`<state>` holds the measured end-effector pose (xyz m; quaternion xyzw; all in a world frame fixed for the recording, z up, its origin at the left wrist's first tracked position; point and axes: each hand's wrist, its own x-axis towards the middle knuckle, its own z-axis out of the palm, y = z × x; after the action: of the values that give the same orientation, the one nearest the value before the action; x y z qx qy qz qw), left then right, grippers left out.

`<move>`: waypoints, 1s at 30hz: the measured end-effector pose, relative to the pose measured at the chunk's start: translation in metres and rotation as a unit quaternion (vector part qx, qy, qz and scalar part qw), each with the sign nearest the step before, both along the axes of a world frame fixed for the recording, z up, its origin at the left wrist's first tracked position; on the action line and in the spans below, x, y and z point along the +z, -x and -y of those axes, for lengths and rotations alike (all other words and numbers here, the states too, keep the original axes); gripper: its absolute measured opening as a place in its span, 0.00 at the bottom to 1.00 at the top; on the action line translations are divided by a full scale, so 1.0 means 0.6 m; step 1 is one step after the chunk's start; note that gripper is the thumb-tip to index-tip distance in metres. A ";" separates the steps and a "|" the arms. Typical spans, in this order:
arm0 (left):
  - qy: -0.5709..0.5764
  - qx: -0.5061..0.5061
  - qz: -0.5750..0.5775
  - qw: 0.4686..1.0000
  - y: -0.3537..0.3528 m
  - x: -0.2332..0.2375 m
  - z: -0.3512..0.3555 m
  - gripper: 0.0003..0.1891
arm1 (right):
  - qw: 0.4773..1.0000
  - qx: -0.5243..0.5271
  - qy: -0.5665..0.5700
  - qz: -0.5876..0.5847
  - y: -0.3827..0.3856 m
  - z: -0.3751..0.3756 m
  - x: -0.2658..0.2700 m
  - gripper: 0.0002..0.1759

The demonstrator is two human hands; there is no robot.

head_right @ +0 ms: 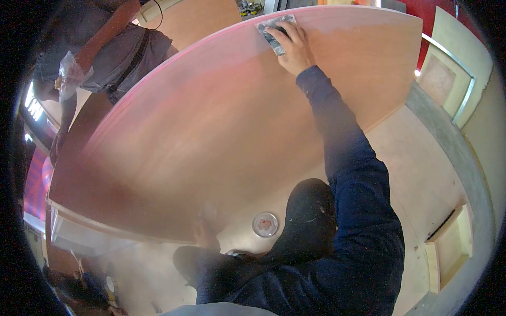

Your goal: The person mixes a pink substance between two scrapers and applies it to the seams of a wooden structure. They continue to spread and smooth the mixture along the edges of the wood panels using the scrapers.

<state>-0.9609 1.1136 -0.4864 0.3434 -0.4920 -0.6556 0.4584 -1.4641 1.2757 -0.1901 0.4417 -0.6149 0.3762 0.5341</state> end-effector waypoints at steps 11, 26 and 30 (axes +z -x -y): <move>-0.025 0.023 0.044 0.998 0.012 0.020 -0.012 0.15 | 0.999 -0.004 0.025 -0.031 0.008 0.011 -0.003 0.41; -0.042 -0.156 -0.030 0.986 0.050 0.057 -0.025 0.12 | 0.994 0.052 -0.088 0.033 -0.057 -0.024 -0.077 0.36; -0.191 -0.248 -0.162 0.936 0.110 0.054 -0.024 0.12 | 0.854 0.373 -0.157 0.328 -0.276 -0.031 -0.175 0.34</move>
<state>-1.0271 1.1279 -0.4539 0.1806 -0.3459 -0.8769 0.2807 -1.2985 1.2945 -0.2951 0.5669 -0.5943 0.5688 0.0446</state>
